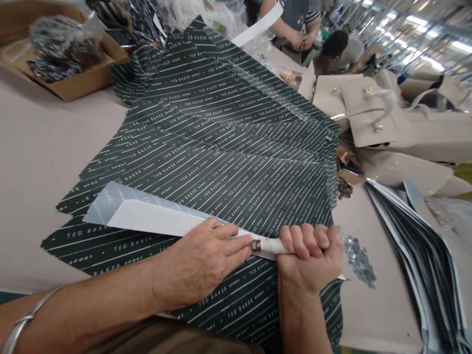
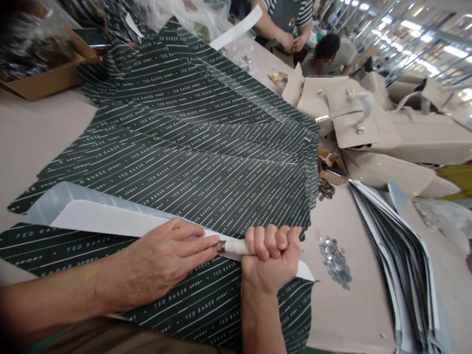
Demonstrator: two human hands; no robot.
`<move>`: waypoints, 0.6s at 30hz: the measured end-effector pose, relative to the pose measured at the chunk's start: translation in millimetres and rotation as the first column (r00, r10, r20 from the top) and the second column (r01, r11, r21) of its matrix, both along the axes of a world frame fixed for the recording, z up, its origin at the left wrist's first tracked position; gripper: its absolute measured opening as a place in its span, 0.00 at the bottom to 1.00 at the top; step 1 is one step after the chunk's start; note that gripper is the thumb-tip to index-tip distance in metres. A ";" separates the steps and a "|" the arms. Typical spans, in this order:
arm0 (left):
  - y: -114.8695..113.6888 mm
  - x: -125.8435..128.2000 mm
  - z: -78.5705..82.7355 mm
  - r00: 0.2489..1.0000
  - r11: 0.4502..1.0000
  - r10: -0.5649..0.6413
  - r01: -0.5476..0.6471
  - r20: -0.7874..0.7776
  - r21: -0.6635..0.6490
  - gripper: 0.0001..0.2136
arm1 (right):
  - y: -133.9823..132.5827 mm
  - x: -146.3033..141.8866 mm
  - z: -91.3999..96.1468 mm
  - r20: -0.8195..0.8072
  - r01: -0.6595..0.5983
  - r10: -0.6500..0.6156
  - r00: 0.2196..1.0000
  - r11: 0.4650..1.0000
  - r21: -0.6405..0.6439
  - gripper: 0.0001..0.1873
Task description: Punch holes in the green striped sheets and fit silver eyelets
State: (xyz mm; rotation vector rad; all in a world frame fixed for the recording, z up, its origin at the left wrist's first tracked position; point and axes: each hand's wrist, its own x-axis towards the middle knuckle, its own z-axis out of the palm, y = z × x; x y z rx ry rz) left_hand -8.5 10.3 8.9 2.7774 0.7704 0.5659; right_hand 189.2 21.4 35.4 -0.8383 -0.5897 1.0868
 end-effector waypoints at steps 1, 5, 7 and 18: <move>0.2 0.4 0.5 1.000 1.000 -0.001 0.001 0.003 -0.003 0.14 | -1.2 -4.1 3.4 0.034 -0.032 0.031 0.999 0.999 0.030 0.28; 0.6 0.7 2.3 1.000 1.000 0.005 -0.005 0.016 -0.010 0.14 | -5.4 -11.5 12.1 0.149 -0.200 0.182 0.972 0.973 0.115 0.26; 0.4 0.0 2.6 1.000 1.000 0.008 -0.008 0.006 -0.011 0.14 | -5.4 -8.0 11.7 0.132 -0.217 0.202 0.970 0.969 0.114 0.26; -0.4 0.6 -0.7 1.000 0.999 0.005 -0.006 -0.028 -0.033 0.13 | -8.8 -8.9 11.4 0.205 -0.243 0.219 0.954 0.964 0.103 0.25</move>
